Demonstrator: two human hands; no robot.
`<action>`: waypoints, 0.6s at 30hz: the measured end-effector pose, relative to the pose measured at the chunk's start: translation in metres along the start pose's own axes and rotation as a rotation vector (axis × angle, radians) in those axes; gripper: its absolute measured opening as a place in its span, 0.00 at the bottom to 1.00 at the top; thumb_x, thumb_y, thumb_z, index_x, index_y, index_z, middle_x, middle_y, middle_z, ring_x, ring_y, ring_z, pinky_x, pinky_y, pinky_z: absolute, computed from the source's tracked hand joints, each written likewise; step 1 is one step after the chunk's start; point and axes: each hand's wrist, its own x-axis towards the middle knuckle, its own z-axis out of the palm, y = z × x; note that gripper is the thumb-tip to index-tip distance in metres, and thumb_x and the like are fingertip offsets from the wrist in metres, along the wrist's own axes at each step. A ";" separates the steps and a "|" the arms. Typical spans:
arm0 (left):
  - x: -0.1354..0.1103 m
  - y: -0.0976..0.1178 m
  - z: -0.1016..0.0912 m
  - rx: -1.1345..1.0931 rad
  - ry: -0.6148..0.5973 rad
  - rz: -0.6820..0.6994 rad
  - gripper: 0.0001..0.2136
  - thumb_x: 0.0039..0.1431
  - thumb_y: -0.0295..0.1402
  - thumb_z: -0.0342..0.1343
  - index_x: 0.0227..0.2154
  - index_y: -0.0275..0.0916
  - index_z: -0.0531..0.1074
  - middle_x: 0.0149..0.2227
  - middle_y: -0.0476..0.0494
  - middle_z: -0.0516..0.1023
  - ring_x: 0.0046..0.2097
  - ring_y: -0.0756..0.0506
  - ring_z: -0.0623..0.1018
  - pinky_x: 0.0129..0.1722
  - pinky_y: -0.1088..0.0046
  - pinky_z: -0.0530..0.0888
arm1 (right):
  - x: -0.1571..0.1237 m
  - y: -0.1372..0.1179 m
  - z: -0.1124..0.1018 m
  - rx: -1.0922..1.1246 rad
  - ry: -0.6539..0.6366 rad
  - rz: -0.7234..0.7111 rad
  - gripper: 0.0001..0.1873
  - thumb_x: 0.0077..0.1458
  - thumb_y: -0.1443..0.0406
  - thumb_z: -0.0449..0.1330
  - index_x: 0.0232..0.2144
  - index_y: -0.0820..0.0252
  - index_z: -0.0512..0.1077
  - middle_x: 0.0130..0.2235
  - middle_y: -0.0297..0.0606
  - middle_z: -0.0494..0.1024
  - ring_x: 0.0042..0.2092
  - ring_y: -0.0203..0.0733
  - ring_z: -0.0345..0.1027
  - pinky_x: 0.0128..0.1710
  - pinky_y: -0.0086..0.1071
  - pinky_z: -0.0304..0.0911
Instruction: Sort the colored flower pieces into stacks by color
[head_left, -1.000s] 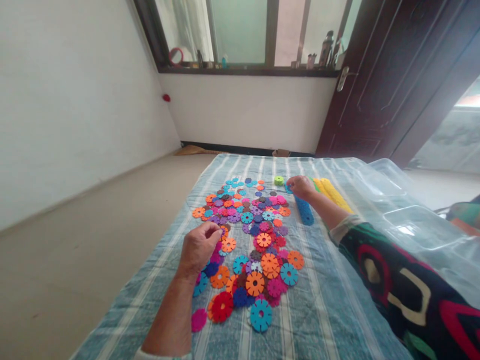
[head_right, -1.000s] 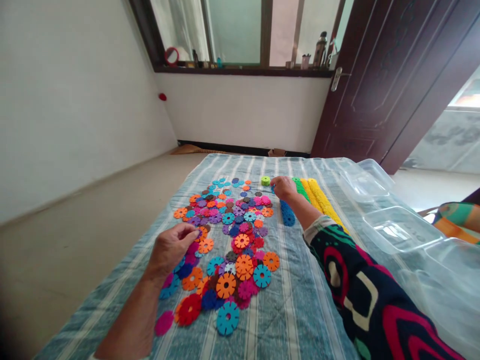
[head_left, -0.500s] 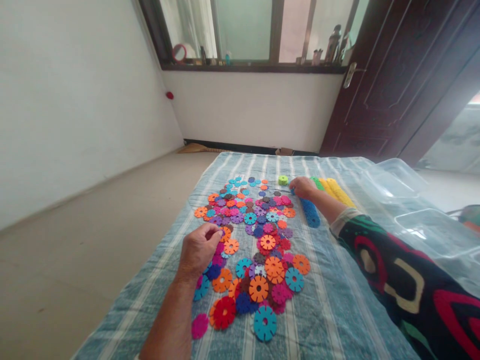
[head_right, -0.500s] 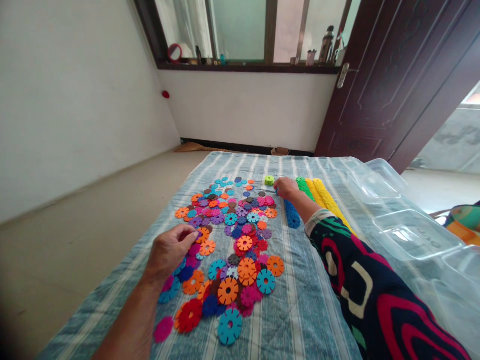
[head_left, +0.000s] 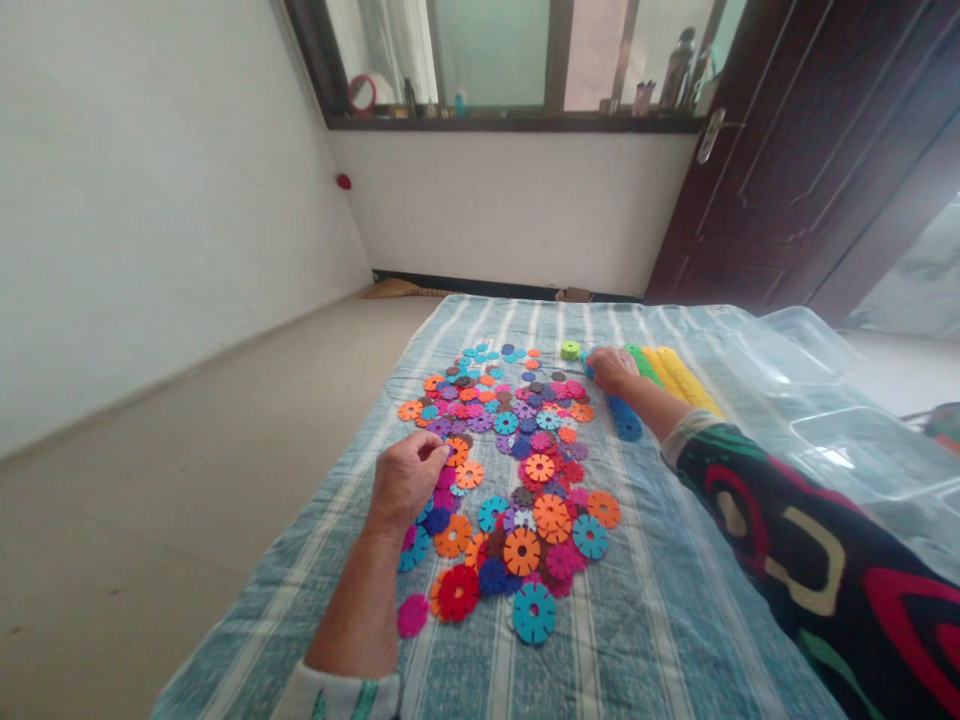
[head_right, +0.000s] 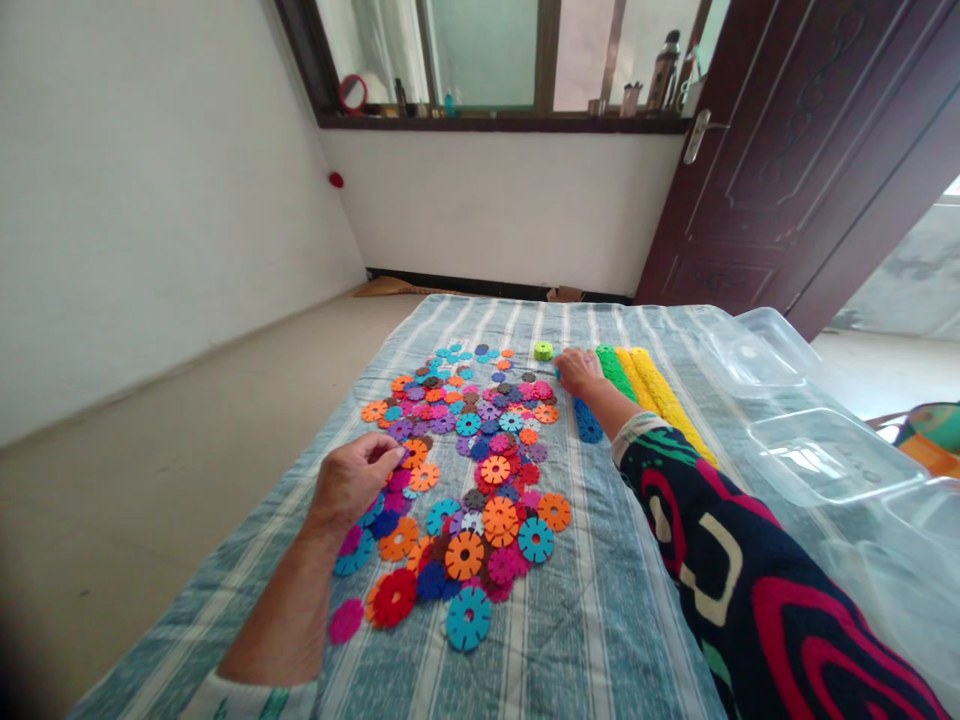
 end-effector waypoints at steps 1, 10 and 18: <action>0.000 0.000 0.000 0.001 -0.002 0.003 0.09 0.48 0.38 0.51 0.22 0.39 0.71 0.22 0.51 0.74 0.26 0.49 0.72 0.30 0.76 0.67 | 0.000 0.000 0.000 -0.004 0.000 0.000 0.15 0.53 0.74 0.52 0.38 0.63 0.76 0.43 0.47 0.76 0.48 0.49 0.67 0.44 0.34 0.58; 0.001 0.002 -0.002 0.010 0.007 0.024 0.09 0.48 0.39 0.52 0.22 0.40 0.72 0.21 0.51 0.75 0.26 0.49 0.73 0.29 0.75 0.68 | -0.011 -0.017 -0.013 0.016 0.026 -0.028 0.16 0.52 0.75 0.51 0.38 0.63 0.76 0.43 0.51 0.76 0.47 0.52 0.67 0.45 0.39 0.58; 0.002 0.000 0.003 -0.015 0.004 0.044 0.11 0.47 0.41 0.51 0.21 0.40 0.71 0.21 0.50 0.74 0.26 0.49 0.72 0.29 0.75 0.67 | -0.054 -0.043 -0.032 0.082 0.056 -0.131 0.14 0.55 0.73 0.50 0.36 0.62 0.76 0.41 0.47 0.77 0.45 0.47 0.68 0.43 0.34 0.57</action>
